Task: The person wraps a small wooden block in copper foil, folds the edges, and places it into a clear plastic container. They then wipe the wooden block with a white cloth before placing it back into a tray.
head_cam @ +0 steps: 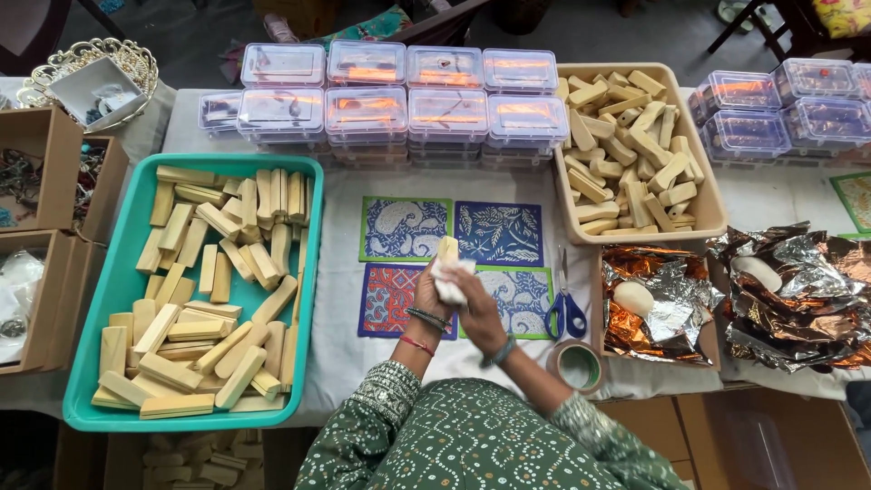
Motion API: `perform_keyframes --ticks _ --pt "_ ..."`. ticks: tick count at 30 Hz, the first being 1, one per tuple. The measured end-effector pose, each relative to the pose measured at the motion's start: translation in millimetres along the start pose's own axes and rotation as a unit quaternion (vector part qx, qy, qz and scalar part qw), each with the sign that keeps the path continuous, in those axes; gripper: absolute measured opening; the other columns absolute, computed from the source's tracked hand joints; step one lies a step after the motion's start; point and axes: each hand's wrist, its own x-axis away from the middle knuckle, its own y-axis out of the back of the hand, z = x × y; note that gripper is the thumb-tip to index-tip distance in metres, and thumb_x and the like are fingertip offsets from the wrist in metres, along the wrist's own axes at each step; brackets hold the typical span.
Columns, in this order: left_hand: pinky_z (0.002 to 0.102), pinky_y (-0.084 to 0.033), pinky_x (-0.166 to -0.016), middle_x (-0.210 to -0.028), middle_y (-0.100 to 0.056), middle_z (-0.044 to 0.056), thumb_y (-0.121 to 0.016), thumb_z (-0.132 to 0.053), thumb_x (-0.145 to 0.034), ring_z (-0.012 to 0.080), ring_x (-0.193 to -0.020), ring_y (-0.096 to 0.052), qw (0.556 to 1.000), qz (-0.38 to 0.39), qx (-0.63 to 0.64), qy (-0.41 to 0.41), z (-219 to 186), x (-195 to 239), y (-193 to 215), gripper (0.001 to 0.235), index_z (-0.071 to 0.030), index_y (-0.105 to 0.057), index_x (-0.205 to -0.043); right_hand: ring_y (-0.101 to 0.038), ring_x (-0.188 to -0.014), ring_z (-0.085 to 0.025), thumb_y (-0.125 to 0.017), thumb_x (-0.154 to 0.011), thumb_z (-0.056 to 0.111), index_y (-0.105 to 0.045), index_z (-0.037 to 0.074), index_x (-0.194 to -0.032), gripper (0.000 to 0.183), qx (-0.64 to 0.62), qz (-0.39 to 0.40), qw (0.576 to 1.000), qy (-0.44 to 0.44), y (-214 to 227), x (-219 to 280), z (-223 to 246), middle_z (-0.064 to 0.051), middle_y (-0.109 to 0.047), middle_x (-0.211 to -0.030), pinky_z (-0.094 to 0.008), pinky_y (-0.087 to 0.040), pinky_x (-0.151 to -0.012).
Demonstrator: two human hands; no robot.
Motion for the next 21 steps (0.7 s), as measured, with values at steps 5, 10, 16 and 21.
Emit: perform_keyframes --ticks 5,10,16,21 --pt "0.036 -0.063 -0.079 -0.117 -0.071 0.019 -0.051 -0.014 -0.103 0.0236 -0.095 -0.073 0.990 0.038 -0.119 -0.065 -1 27 -50 0.041 -0.005 -0.054 -0.143 -0.049 -0.145 -0.033 -0.057 -0.086 -0.011 -0.059 0.008 -0.139 0.057 -0.018 -0.018 1.000 -0.007 1 13 15 -0.014 -0.056 -0.149 -0.044 -0.040 -0.121" --pt "0.027 -0.062 -0.089 -0.137 -0.066 0.009 -0.055 -0.006 -0.106 0.0162 -0.110 -0.068 0.961 0.031 -0.252 -0.111 0 38 -66 0.048 -0.007 -0.050 -0.154 -0.051 -0.141 -0.031 -0.055 -0.090 -0.004 -0.056 0.008 -0.142 0.054 -0.002 -0.088 0.994 -0.069 11 -35 2 -0.015 -0.050 -0.153 -0.041 -0.049 -0.112" --pt "0.023 -0.053 -0.058 -0.115 -0.068 0.002 -0.042 -0.038 -0.107 0.0101 -0.085 -0.063 0.957 -0.007 -0.279 -0.084 -6 56 -73 0.044 -0.017 -0.058 -0.142 -0.065 -0.110 -0.020 -0.065 -0.094 0.004 -0.061 0.011 -0.137 0.044 -0.140 -0.009 0.974 -0.179 24 -62 -29 -0.009 -0.062 -0.128 -0.032 -0.057 -0.088" --pt "0.025 -0.046 -0.044 -0.082 -0.067 0.007 -0.042 -0.047 -0.105 0.0114 -0.059 -0.060 0.889 -0.054 -0.441 -0.114 -12 59 -77 0.055 -0.007 -0.069 -0.131 -0.067 -0.110 -0.016 -0.063 -0.094 0.005 -0.066 0.009 -0.128 0.035 -0.155 0.012 0.969 -0.193 21 -63 -56 -0.008 -0.067 -0.125 -0.030 -0.060 -0.089"
